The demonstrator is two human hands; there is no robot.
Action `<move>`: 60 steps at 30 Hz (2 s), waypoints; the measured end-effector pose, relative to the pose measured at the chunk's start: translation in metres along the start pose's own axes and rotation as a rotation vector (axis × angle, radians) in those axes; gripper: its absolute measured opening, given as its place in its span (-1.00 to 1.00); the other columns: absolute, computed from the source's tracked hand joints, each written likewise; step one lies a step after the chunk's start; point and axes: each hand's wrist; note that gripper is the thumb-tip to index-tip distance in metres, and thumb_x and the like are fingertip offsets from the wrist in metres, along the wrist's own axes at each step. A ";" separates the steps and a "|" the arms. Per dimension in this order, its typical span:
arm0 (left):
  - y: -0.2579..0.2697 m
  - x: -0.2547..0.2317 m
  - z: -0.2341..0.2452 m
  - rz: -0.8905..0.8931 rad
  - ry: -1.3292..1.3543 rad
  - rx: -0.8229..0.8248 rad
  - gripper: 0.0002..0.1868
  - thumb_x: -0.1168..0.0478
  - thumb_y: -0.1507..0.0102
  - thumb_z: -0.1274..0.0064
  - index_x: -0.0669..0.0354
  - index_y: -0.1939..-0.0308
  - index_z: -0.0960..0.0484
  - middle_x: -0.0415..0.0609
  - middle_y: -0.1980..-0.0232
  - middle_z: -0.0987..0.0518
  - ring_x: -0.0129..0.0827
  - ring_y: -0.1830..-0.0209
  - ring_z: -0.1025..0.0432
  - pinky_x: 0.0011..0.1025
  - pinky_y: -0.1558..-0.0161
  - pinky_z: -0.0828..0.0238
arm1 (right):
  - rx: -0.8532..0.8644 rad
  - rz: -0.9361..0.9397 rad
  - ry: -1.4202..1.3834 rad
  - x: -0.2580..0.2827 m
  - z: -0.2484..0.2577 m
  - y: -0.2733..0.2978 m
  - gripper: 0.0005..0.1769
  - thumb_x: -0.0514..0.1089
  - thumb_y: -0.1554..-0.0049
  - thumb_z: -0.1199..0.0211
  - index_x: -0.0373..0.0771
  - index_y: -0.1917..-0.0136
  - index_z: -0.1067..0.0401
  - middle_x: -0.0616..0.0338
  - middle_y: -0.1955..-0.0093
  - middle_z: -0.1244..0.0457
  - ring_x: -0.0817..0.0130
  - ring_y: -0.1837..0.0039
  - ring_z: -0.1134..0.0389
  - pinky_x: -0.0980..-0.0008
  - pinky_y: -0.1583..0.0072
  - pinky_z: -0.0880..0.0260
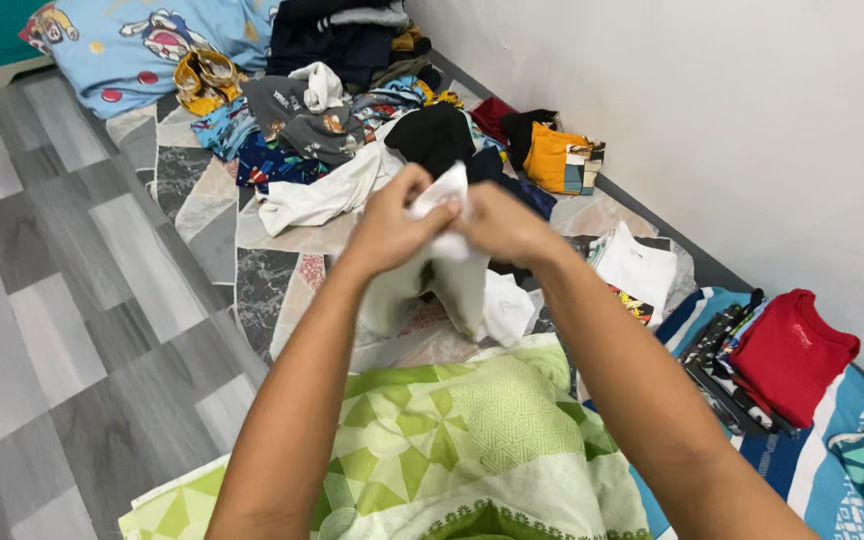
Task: The person folds a red shirt, a white shirt, and another white shirt with a graphic print by hand, placing each one onto a stack on the bed.
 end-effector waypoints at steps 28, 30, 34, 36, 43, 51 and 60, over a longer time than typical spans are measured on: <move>0.085 0.200 0.145 -0.027 0.630 -0.176 -0.70 0.15 -0.30 -0.27 0.22 0.01 -0.56 0.09 0.06 -0.58 -0.24 0.10 -0.41 -0.30 0.08 -0.32 | -0.226 0.263 -1.233 -0.003 0.129 0.096 -0.44 0.11 -0.22 -0.23 -0.31 -0.33 -0.44 -0.02 -0.27 -0.38 0.13 -0.34 -0.40 -0.02 -0.43 -0.31; 0.070 0.216 0.046 -0.022 0.479 -0.079 -0.55 0.14 -0.28 -0.25 0.25 -0.11 -0.40 0.10 -0.02 -0.51 -0.26 0.01 -0.37 -0.28 0.03 -0.33 | -0.269 -0.472 0.325 -0.004 0.096 0.083 -0.61 -0.02 -0.19 -0.34 -0.18 -0.24 -0.58 0.07 -0.26 -0.35 0.16 -0.32 -0.33 0.03 -0.43 -0.22; 0.074 0.166 -0.129 0.117 0.406 0.221 0.35 0.10 -0.04 -0.45 0.08 -0.61 0.30 0.12 -0.51 -0.23 -0.19 -0.50 -0.15 -0.24 -0.37 -0.18 | -0.168 -0.311 -0.410 -0.005 0.030 0.066 -0.50 -0.23 -0.06 -0.37 -0.28 -0.28 -0.46 0.09 -0.17 -0.42 0.23 -0.21 -0.44 0.16 -0.27 -0.39; 0.077 0.139 -0.161 0.051 0.303 0.240 0.50 0.09 -0.05 -0.54 0.09 -0.60 0.49 0.18 -0.57 -0.10 -0.12 -0.58 0.00 -0.22 -0.47 0.01 | -0.160 -0.261 -0.617 0.001 0.023 0.069 -0.50 -0.23 -0.06 -0.39 -0.34 -0.28 -0.46 0.06 -0.15 -0.42 0.23 -0.17 -0.46 0.16 -0.20 -0.46; 0.073 0.109 -0.151 0.325 1.056 0.396 0.32 -0.37 -0.02 -0.10 -0.02 -0.62 0.34 0.06 -0.62 -0.10 -0.11 -0.54 -0.12 -0.10 -0.38 -0.18 | 0.036 0.007 -0.744 0.064 0.049 0.095 -0.52 -0.30 -0.11 -0.34 -0.35 -0.31 -0.43 0.02 -0.17 -0.40 0.21 -0.18 -0.48 0.19 -0.23 -0.51; 0.086 0.092 -0.138 0.232 1.024 0.755 -0.25 -0.22 -0.37 0.08 0.12 -0.52 -0.27 0.11 -0.34 -0.47 -0.25 -0.33 -0.41 -0.24 -0.36 -0.38 | -0.094 0.354 -0.946 0.064 0.118 0.111 -0.52 -0.13 -0.33 -0.25 -0.34 -0.44 -0.32 0.00 -0.33 -0.33 0.24 -0.30 -0.43 0.22 -0.37 -0.47; 0.093 0.058 0.018 0.010 0.802 -0.288 -0.48 -0.14 -0.58 0.07 0.04 0.39 -0.53 -0.28 0.53 -0.38 -0.57 0.63 -0.18 -0.52 0.57 -0.03 | -0.113 0.275 -0.557 -0.025 0.060 0.129 -0.54 -0.09 -0.17 -0.38 -0.29 -0.28 -0.41 0.08 -0.07 -0.35 0.27 -0.03 -0.41 0.17 -0.04 -0.51</move>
Point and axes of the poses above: each hand's wrist, its own y-axis away from the middle knuckle, its own z-axis out of the back of the hand, x = y × z
